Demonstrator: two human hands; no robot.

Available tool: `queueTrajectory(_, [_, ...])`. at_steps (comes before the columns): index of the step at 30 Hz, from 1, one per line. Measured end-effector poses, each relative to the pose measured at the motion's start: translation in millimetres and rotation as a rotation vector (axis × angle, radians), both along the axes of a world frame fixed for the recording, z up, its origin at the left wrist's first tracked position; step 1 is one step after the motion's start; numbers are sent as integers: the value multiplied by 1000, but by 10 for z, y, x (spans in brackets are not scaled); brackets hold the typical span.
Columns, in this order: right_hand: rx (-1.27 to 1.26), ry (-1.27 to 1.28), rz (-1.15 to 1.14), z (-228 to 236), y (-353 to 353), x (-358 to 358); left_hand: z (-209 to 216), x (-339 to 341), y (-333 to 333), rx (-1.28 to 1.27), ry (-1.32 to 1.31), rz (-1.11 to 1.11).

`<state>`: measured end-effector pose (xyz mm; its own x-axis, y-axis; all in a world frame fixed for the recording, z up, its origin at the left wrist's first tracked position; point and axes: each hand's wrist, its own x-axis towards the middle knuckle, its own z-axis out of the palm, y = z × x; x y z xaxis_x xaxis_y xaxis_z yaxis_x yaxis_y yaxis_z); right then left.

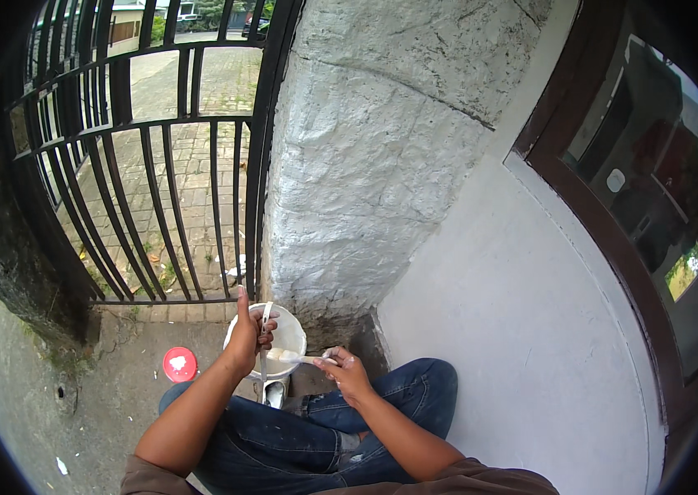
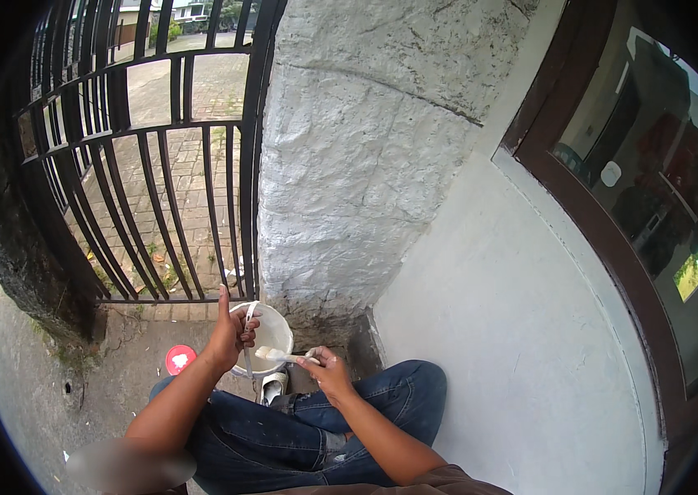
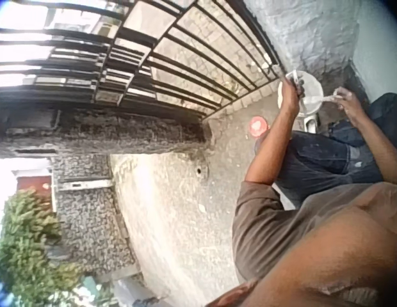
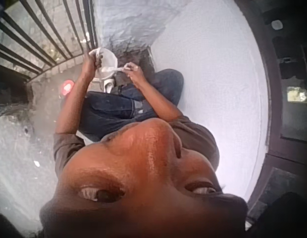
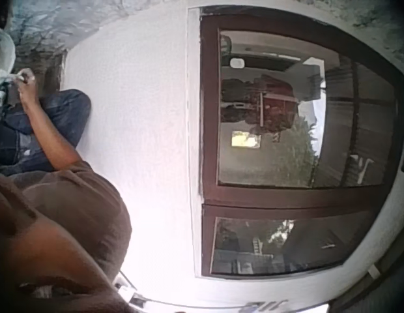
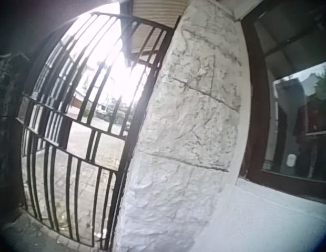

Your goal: The person paints the bottom edge of a textured exterior wall with white paint using a small brush.

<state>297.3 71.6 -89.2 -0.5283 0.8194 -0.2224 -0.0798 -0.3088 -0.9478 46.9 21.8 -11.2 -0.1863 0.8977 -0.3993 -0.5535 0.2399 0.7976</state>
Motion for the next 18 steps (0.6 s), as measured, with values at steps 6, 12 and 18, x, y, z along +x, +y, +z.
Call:
queueTrajectory(6, [-87,-96,148,-98,-50,-19,-96,-14,13,-47,44,-16])
queueTrajectory(12, [-91,1,233,-329,-38,63,-106,24,132,-41,-2,-20])
queueTrajectory(18, [-118,42,263,-434,-53,-104,-233,2,96,-64,27,-8])
